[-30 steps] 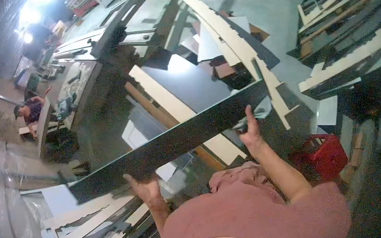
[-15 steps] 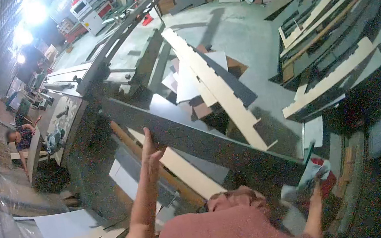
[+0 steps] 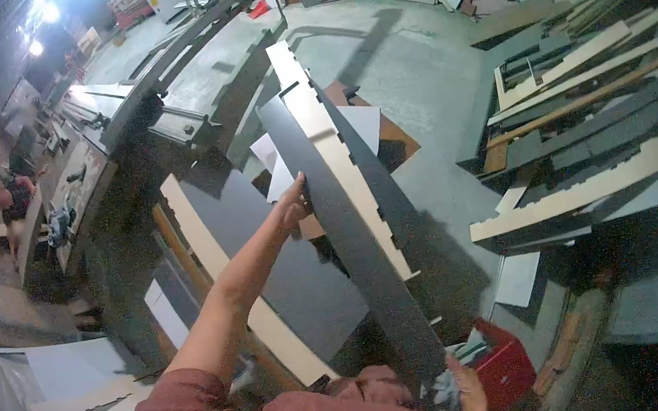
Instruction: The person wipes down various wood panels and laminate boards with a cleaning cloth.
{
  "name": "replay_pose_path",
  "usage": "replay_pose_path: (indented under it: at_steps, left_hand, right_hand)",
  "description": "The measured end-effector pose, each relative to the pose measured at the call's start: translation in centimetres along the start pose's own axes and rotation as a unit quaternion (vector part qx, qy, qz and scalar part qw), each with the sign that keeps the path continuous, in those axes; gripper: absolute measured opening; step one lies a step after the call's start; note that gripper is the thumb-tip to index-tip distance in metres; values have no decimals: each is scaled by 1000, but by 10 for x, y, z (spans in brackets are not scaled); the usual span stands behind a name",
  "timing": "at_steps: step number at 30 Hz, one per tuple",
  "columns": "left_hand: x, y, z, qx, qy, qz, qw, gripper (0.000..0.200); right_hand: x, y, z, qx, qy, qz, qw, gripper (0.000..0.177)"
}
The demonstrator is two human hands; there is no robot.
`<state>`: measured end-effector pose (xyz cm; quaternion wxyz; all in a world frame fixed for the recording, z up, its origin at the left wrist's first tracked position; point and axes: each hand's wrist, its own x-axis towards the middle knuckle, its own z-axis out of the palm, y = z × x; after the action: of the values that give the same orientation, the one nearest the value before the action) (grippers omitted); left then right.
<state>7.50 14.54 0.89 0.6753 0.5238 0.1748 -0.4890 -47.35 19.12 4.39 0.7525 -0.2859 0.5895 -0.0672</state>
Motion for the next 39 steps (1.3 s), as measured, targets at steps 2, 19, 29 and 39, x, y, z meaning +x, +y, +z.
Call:
replay_pose_path:
  at_steps: [2, 19, 29, 39]
  left_hand:
    - [10, 7, 24, 74, -7, 58, 996, 44]
    - [-44, -113, -108, 194, 10, 73, 978, 56]
    - [-181, -214, -281, 130, 252, -61, 957, 48]
    - [-177, -279, -333, 225, 344, -58, 910, 36]
  right_hand:
    - [23, -19, 26, 84, -26, -14, 996, 46]
    - [199, -130, 126, 112, -23, -127, 985, 43]
    - [213, -128, 97, 14, -3, -163, 986, 47]
    - [156, -112, 35, -43, 95, -211, 972, 53]
